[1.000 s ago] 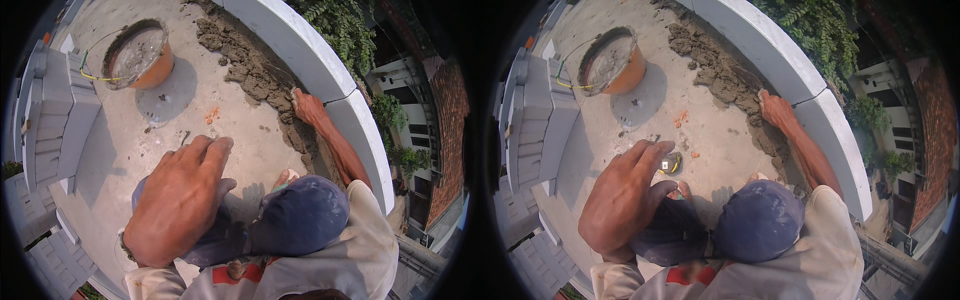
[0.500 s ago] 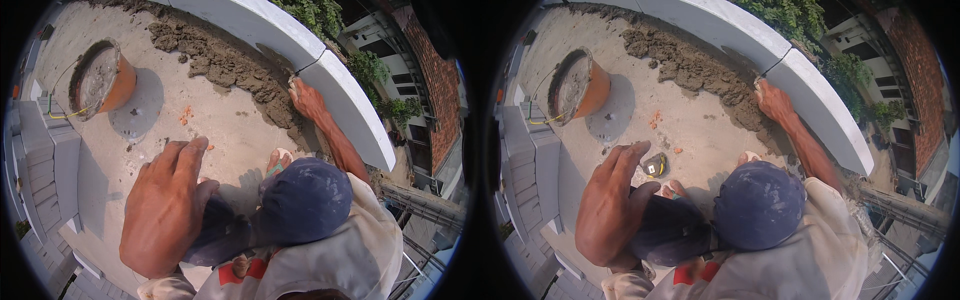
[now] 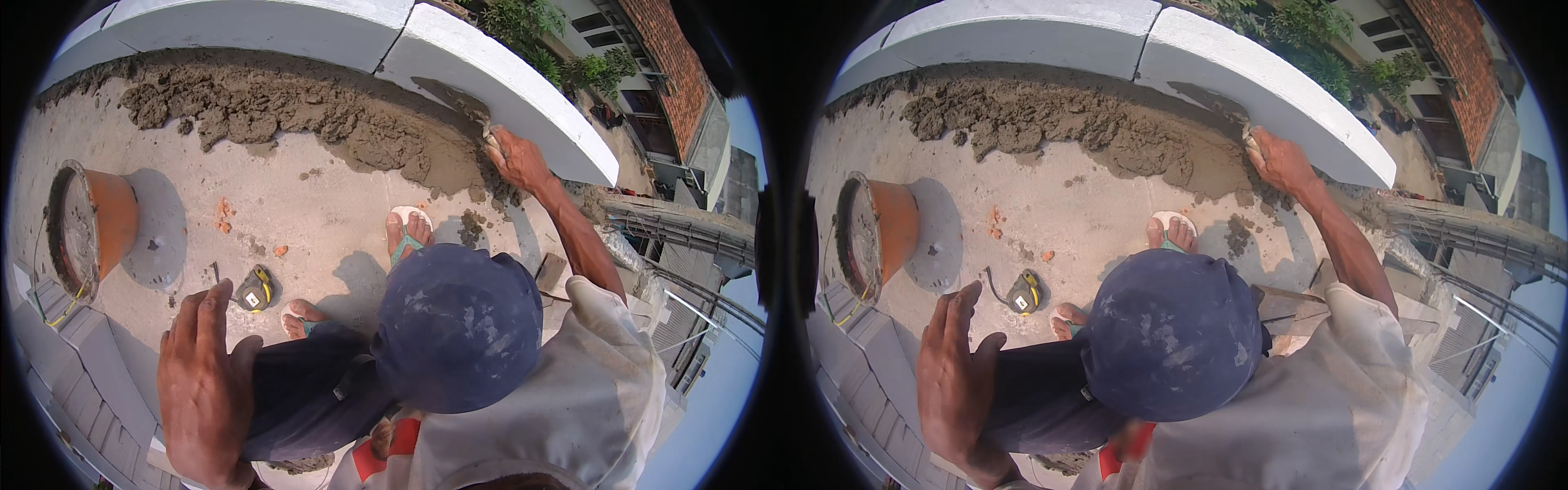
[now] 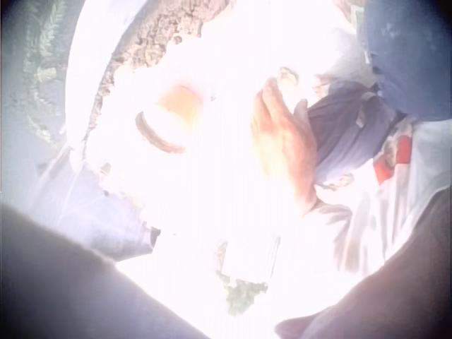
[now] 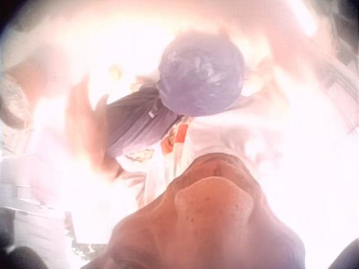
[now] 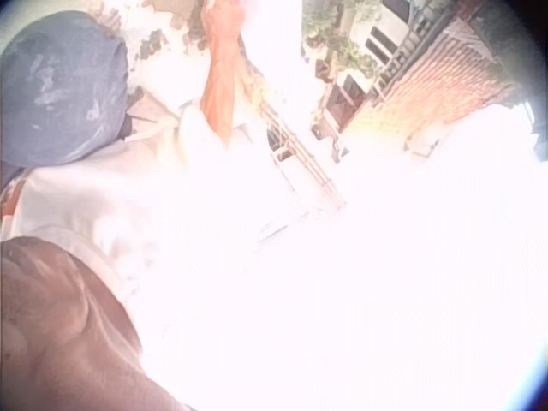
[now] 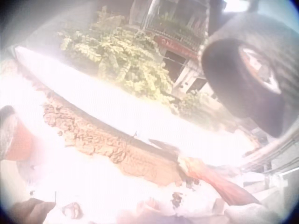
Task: The person applies mortar to a white block using a trowel and places it onto a low wall. They use a hammer to tap the block into position and adjust its alignment. The person also uses a measuring tape and a string line to ensure the wall is straight.
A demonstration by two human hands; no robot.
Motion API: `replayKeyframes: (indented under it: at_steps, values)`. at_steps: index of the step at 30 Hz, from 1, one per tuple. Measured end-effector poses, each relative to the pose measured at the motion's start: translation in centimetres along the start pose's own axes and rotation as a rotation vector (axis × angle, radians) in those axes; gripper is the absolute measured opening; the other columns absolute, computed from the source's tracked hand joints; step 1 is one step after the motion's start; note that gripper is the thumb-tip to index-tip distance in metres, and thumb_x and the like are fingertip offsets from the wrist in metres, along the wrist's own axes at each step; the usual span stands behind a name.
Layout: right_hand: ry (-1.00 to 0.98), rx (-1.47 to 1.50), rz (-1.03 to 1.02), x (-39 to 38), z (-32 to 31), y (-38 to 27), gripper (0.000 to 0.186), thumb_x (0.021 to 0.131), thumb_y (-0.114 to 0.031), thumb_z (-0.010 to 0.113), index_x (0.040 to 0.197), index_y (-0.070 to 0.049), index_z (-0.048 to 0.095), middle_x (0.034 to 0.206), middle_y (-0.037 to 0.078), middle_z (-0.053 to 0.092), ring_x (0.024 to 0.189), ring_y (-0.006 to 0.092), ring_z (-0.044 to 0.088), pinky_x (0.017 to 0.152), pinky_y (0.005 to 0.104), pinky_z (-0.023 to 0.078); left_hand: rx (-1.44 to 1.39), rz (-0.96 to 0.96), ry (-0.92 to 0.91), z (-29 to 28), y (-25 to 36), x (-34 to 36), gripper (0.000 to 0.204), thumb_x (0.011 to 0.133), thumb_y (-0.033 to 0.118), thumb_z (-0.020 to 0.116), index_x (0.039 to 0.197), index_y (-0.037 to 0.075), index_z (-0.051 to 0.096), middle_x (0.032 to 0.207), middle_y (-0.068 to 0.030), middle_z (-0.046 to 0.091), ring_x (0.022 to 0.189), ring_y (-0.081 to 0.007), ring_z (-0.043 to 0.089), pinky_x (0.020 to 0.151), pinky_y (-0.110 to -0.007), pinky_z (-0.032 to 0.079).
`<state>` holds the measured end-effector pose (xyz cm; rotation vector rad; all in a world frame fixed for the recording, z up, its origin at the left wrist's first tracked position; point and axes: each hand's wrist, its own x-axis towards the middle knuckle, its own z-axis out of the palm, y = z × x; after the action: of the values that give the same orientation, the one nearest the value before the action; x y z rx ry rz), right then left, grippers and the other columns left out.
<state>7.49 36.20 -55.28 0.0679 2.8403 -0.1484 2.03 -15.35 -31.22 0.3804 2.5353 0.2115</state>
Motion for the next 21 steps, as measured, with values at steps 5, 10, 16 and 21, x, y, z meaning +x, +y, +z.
replayKeyframes:
  at_steps: [5, 10, 16, 21]
  values:
    - [-0.144, -0.043, 0.134, -6.6, -2.0, 6.4, 0.038, 0.096, -0.026, 0.065, 0.124, -0.003, 0.054, 0.107, 0.029, 0.07, 0.094, 0.05, 0.068, 0.083, 0.0573, 0.056, -0.024, 0.153, -0.373, 1.0, -0.6, 0.9, 0.058, 0.081, 0.011, 0.082, 0.134, 0.004, 0.059, 0.117, -0.0152, 0.066, 0.109, -0.0347, 0.066, 0.097, -0.045, 0.051]
    - [-0.072, -0.095, 0.08, -8.8, -0.3, 8.7, 0.037, 0.096, -0.026, 0.066, 0.123, -0.004, 0.054, 0.11, 0.026, 0.07, 0.091, 0.0479, 0.069, 0.079, 0.0557, 0.057, 0.112, 0.293, -0.272, 1.3, 0.5, 3.0, 0.058, 0.082, 0.01, 0.081, 0.134, 0.002, 0.057, 0.117, -0.0167, 0.065, 0.109, -0.036, 0.066, 0.097, -0.046, 0.051]
    - [-0.025, -0.074, -0.006, -4.1, 2.6, 6.8, 0.037, 0.097, -0.025, 0.065, 0.122, -0.001, 0.054, 0.104, 0.025, 0.07, 0.084, 0.0464, 0.069, 0.075, 0.0545, 0.057, 0.062, 0.28, -0.276, 1.6, 1.3, 3.9, 0.057, 0.082, 0.009, 0.082, 0.133, 0.006, 0.057, 0.117, -0.016, 0.067, 0.11, -0.0396, 0.066, 0.097, -0.048, 0.052]
    - [-0.088, -0.001, -0.029, -2.1, 5.9, 7.4, 0.036, 0.096, -0.022, 0.066, 0.12, 0.002, 0.053, 0.089, 0.028, 0.068, 0.082, 0.0479, 0.068, 0.071, 0.055, 0.055, 0.068, 0.213, -0.376, 1.6, 0.4, 3.3, 0.055, 0.084, 0.013, 0.081, 0.132, 0.002, 0.057, 0.116, -0.0176, 0.066, 0.108, -0.0378, 0.067, 0.096, -0.046, 0.052]
